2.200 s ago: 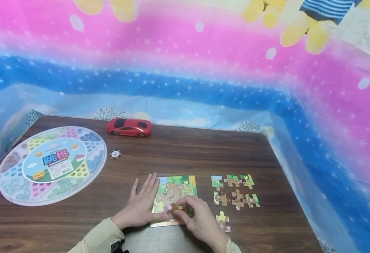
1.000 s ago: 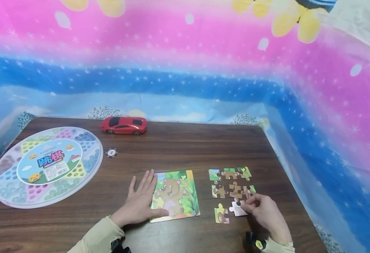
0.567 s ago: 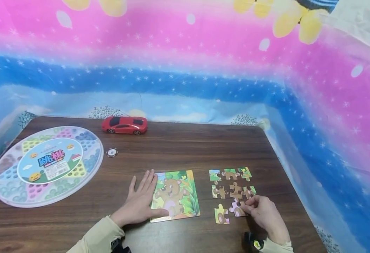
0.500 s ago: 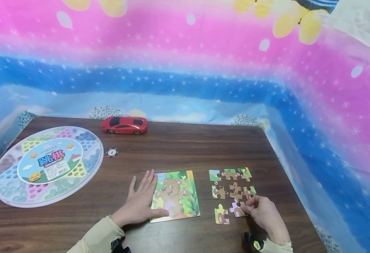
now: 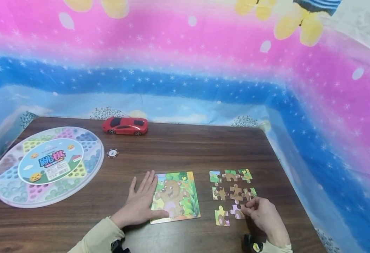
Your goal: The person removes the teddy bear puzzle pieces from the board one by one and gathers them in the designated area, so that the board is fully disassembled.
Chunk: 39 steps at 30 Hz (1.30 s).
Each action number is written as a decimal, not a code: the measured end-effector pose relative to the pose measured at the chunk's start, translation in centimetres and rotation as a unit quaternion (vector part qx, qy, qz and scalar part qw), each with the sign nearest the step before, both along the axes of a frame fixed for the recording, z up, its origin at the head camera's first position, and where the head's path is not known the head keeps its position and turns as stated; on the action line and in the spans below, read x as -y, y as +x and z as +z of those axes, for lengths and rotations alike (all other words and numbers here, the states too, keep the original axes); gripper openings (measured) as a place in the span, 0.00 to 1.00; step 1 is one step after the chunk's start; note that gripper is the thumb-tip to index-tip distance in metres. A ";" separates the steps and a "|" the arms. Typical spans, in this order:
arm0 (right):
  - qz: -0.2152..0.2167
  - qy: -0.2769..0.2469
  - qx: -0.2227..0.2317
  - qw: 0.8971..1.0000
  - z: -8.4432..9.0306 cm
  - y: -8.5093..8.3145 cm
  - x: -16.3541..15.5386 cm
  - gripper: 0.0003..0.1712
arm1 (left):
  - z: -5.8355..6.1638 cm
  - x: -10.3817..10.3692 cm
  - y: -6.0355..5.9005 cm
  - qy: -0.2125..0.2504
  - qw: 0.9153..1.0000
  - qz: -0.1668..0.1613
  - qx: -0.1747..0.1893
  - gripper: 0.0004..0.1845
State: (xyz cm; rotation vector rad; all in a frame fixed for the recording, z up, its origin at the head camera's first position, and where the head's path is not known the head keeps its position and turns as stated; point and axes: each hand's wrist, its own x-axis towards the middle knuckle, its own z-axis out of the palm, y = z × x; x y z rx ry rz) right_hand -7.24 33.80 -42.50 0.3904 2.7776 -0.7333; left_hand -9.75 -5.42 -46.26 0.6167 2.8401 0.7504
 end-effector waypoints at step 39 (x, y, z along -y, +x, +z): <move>0.149 -0.065 -0.273 0.948 -1.6 -1.4 7.6 0.09 | 0.0 -0.1 0.0 -0.009 1.000 0.006 -0.006 0.66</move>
